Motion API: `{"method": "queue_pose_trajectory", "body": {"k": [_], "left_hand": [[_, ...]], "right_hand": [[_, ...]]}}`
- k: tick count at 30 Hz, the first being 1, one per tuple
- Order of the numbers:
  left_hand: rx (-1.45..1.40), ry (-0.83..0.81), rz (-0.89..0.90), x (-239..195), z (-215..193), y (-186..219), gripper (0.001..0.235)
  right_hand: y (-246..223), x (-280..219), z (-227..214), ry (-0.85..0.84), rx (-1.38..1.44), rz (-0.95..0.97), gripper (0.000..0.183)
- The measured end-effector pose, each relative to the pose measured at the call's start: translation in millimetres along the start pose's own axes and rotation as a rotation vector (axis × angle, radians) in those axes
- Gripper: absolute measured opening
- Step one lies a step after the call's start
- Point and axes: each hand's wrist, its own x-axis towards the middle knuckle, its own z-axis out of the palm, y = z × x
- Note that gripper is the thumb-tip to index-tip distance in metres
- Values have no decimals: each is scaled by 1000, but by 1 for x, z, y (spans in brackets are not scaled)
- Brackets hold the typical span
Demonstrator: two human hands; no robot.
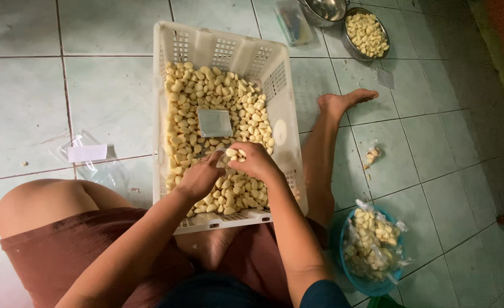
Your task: The person puts peeled garlic cloves into small plastic bags by hand while sitting on the floor, handling one bag at a time.
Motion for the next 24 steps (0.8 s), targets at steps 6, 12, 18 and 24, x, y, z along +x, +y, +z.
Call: {"method": "queue_pose_trajectory", "body": {"k": [6,12,18,24], "left_hand": [[-46,54,33,0,0,4,26],[-40,118,68,0,11,-5,23],[-117,93,20,3,14,-8,19],[-158,59,-22,4,23,-10,18]], "right_hand": [[-22,-21,-8,-9,14,-25,55],[-10,-14,-7,48,59,-27,52],[-33,-19,-8,87,78,-45,48],[-55,-24,-12,28,101,-84,47]]}}
